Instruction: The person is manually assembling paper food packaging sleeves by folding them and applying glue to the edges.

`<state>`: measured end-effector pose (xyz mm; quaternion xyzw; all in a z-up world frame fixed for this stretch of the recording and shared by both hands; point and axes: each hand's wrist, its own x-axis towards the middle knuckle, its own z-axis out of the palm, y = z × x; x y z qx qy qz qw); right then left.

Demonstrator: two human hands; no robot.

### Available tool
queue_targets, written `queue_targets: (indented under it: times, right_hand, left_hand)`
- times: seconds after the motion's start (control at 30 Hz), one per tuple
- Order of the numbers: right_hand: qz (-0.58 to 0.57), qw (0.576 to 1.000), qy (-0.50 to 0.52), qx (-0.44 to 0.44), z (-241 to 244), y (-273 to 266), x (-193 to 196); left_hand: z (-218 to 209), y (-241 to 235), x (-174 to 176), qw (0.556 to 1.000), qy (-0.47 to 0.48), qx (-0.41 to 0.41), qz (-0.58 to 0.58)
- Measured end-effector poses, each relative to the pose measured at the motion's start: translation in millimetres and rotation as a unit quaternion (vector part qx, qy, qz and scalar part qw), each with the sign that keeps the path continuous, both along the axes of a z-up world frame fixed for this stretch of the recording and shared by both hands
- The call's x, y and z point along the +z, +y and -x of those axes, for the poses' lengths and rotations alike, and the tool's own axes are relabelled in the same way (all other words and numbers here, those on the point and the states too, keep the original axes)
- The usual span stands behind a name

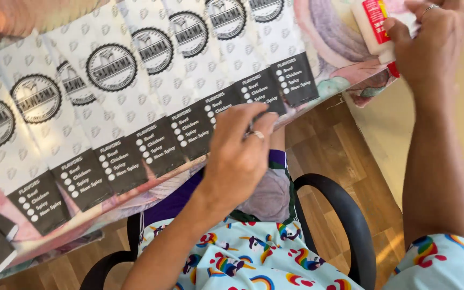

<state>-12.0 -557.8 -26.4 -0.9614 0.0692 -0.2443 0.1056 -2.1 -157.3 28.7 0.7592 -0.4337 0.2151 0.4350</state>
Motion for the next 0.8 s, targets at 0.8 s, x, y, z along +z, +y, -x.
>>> queue_targets:
  times: [0.8]
  right_hand:
    - [-0.14, 0.912, -0.071, 0.379, 23, 120, 12]
  left_hand:
    - [-8, -68, -51, 0.997, 0.025, -0.023, -0.069]
